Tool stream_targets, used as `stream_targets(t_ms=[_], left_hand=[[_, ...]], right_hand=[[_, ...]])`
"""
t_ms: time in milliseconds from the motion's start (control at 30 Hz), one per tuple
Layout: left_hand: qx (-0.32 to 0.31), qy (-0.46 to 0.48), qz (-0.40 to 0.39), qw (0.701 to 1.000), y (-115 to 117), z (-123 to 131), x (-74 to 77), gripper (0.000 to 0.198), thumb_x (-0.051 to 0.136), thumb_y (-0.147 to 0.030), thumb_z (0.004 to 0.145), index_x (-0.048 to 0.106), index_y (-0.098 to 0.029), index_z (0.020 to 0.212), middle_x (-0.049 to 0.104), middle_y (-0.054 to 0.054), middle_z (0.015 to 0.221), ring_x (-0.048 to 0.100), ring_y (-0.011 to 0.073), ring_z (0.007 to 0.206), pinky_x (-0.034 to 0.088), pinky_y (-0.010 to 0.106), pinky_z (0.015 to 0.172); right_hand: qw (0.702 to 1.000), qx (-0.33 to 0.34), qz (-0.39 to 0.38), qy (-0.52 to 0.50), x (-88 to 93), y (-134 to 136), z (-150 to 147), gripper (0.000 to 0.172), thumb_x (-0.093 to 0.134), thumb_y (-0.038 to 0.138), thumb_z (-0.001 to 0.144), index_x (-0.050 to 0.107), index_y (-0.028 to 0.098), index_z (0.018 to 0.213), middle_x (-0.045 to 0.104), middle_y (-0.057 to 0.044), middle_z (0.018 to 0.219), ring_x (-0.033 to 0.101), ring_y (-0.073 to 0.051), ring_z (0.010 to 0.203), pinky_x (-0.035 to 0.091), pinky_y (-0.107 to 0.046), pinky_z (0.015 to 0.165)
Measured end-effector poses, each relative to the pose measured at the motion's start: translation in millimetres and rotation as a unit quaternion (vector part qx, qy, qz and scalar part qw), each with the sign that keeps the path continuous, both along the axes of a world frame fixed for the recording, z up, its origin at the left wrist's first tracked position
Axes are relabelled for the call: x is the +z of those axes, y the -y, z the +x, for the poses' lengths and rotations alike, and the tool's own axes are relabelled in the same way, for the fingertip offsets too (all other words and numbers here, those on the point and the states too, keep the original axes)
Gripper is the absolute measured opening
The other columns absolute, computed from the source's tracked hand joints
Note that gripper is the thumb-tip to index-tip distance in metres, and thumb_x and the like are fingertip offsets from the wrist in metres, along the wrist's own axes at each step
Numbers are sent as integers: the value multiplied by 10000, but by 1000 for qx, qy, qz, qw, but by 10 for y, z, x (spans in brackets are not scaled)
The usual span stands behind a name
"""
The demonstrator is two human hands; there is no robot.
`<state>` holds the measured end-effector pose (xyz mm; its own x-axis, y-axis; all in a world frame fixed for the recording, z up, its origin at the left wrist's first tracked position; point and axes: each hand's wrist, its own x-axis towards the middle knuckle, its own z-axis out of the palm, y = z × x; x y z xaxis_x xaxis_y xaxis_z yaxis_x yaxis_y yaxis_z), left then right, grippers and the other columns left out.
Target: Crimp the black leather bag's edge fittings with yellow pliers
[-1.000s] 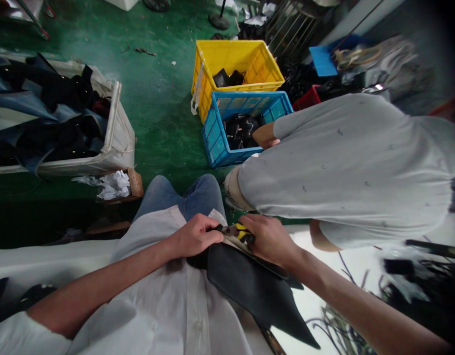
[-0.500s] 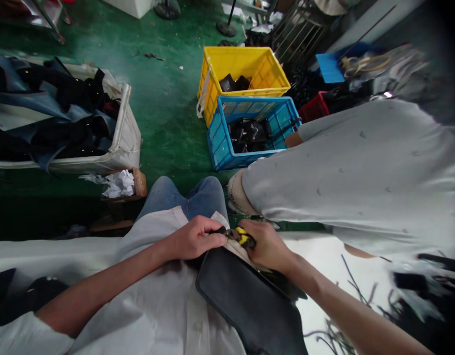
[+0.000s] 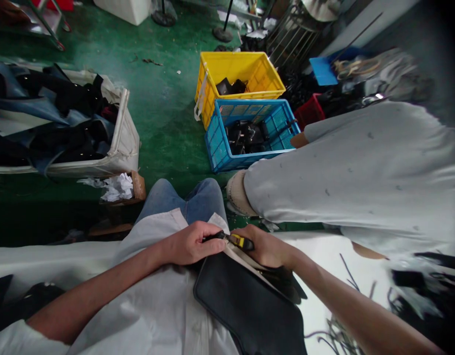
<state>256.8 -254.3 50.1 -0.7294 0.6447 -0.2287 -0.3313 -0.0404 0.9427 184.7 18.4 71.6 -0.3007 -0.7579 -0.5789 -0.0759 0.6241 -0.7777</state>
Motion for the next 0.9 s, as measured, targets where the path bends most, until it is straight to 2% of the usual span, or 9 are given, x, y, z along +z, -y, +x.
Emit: stream_targets(t_ms=[133, 267, 400, 500, 567, 633, 700, 767, 900], left_hand=[[-10, 50, 7, 999, -39, -26, -18, 404, 557, -479, 1080, 510, -183, 809, 419, -36, 777, 385, 125, 745, 273, 315, 666], [-22, 37, 19, 999, -70, -66, -22, 333, 544, -383, 1065, 520, -181, 802, 409, -30, 775, 386, 135, 764, 269, 327, 703], [-22, 38, 18, 999, -21, -70, -29, 257, 556, -337, 1035, 544, -180, 831, 439, -27, 794, 409, 143, 791, 295, 317, 734], [-16, 66, 23, 997, 17, -32, -52, 253, 574, -359, 1020, 564, -176, 845, 434, -29, 791, 402, 143, 782, 300, 310, 721], [8, 96, 24, 995, 20, -3, -80, 271, 575, -367, 1008, 556, -176, 817, 410, -31, 765, 380, 140, 755, 278, 313, 688], [45, 124, 23, 991, 6, 11, -118, 283, 578, -358, 988, 526, -179, 776, 394, -33, 744, 367, 135, 732, 255, 314, 662], [68, 149, 25, 986, -15, 6, -157, 288, 591, -350, 969, 498, -184, 753, 384, -37, 730, 363, 129, 712, 236, 312, 639], [69, 165, 27, 983, -37, -11, -190, 292, 606, -355, 960, 494, -185, 750, 373, -41, 721, 356, 122, 691, 214, 313, 620], [63, 187, 28, 980, -70, -40, -242, 275, 629, -367, 937, 524, -179, 766, 382, -41, 715, 352, 115, 671, 195, 315, 602]], right_hand=[[966, 94, -4, -241, 20, -16, -290, 62, 647, 162, 866, 627, 204, 907, 643, 0, 864, 558, -146, 802, 355, -293, 708], [862, 244, -38, -443, 131, 97, -660, 125, 609, 236, 971, 698, 217, 1057, 660, -47, 971, 545, -208, 940, 376, -368, 850], [762, 353, -67, -538, 237, 332, -936, 280, 438, 282, 1124, 707, 277, 1200, 672, -33, 1007, 523, -215, 989, 364, -409, 941], [715, 376, -94, -582, 227, 427, -958, 297, 421, 261, 1145, 695, 284, 1258, 704, -28, 1117, 531, -213, 1122, 360, -412, 1039], [685, 351, -110, -629, 194, 414, -881, 272, 470, 220, 1129, 684, 253, 1295, 711, -40, 1274, 504, -213, 1263, 347, -406, 1081], [657, 323, -93, -675, 180, 361, -759, 278, 525, 180, 1100, 671, 206, 1334, 687, -59, 1400, 496, -216, 1271, 360, -389, 1031], [655, 313, -22, -687, 211, 306, -618, 322, 562, 182, 1077, 647, 176, 1388, 691, -79, 1378, 522, -228, 1118, 373, -396, 902], [681, 309, 68, -661, 279, 272, -475, 380, 588, 198, 1058, 615, 176, 1437, 704, -88, 1241, 517, -243, 982, 351, -411, 798], [732, 261, 175, -605, 396, 271, -207, 440, 635, 144, 1000, 594, 183, 1437, 654, -85, 1090, 529, -263, 945, 359, -414, 774]])
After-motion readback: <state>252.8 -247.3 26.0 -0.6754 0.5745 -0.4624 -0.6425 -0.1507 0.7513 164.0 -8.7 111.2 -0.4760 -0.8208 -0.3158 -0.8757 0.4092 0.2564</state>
